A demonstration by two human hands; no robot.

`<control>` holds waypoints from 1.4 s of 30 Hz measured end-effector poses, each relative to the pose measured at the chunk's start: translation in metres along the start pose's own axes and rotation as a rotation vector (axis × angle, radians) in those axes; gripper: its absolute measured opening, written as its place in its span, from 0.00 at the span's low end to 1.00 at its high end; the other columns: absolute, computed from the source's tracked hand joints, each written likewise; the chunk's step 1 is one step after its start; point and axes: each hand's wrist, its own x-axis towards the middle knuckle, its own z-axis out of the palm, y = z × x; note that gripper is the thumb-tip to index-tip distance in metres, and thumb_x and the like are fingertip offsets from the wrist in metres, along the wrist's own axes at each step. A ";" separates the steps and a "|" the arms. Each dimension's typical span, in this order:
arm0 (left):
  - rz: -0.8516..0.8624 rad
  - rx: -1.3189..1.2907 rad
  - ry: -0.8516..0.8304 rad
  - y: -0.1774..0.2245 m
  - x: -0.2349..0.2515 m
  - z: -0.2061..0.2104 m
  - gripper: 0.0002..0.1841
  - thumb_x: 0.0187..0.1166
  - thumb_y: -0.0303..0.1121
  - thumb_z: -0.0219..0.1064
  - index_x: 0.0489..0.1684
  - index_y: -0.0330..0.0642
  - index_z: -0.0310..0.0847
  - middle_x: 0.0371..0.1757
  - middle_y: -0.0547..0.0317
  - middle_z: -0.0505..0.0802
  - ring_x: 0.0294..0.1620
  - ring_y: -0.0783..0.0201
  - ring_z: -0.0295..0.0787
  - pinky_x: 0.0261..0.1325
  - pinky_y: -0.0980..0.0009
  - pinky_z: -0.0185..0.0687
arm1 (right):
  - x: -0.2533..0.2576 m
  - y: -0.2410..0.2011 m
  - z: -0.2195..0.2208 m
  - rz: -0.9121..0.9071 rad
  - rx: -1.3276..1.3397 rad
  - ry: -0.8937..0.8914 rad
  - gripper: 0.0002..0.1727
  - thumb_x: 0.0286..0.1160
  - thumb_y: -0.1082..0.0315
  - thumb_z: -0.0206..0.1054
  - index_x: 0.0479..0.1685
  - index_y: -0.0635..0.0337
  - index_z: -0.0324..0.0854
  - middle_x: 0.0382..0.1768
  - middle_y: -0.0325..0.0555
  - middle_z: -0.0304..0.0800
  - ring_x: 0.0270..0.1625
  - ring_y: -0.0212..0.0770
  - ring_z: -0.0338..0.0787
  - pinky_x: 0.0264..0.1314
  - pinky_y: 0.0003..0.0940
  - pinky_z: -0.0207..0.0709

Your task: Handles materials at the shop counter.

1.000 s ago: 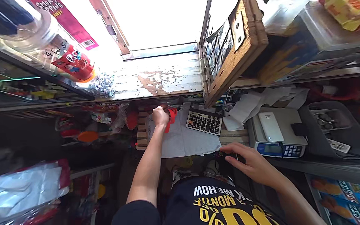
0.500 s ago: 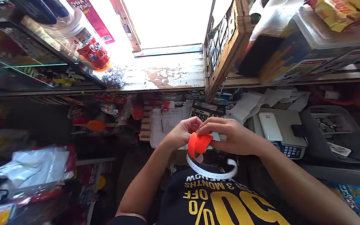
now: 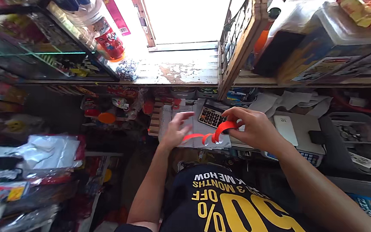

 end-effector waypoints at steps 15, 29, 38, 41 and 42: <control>-0.073 -0.286 -0.327 0.055 -0.011 0.009 0.10 0.83 0.30 0.66 0.28 0.40 0.83 0.26 0.71 0.85 0.30 0.80 0.80 0.38 0.80 0.75 | -0.004 -0.021 -0.014 -0.202 -0.153 -0.082 0.22 0.70 0.48 0.69 0.57 0.50 0.87 0.38 0.39 0.96 0.38 0.44 0.95 0.33 0.51 0.84; 0.207 -1.278 -0.393 0.054 -0.016 0.061 0.06 0.78 0.35 0.72 0.31 0.55 0.82 0.42 0.64 0.96 0.49 0.71 0.91 0.55 0.70 0.83 | -0.012 -0.022 0.033 -0.292 0.765 0.313 0.33 0.62 0.55 0.84 0.71 0.31 0.78 0.62 0.18 0.90 0.72 0.28 0.84 0.94 0.44 0.56; 0.103 -0.067 0.008 0.082 -0.032 0.051 0.17 0.74 0.45 0.76 0.25 0.40 0.85 0.25 0.67 0.85 0.29 0.78 0.80 0.36 0.77 0.77 | -0.019 -0.021 0.014 -0.352 0.106 0.230 0.11 0.77 0.55 0.74 0.51 0.47 0.91 0.45 0.34 0.95 0.57 0.30 0.91 0.89 0.54 0.60; 0.146 -0.037 -0.027 0.071 -0.028 0.061 0.13 0.73 0.46 0.75 0.29 0.46 0.88 0.27 0.73 0.90 0.30 0.79 0.86 0.37 0.77 0.86 | -0.030 -0.023 0.016 -0.288 0.067 0.222 0.10 0.73 0.60 0.76 0.48 0.53 0.91 0.40 0.40 0.95 0.52 0.39 0.93 0.88 0.58 0.62; 0.166 -0.088 -0.085 0.070 -0.025 0.062 0.11 0.76 0.43 0.73 0.32 0.47 0.89 0.29 0.73 0.91 0.32 0.79 0.88 0.39 0.76 0.89 | -0.033 -0.022 0.017 -0.251 0.101 0.255 0.11 0.69 0.61 0.78 0.44 0.56 0.91 0.37 0.43 0.95 0.50 0.42 0.94 0.87 0.59 0.63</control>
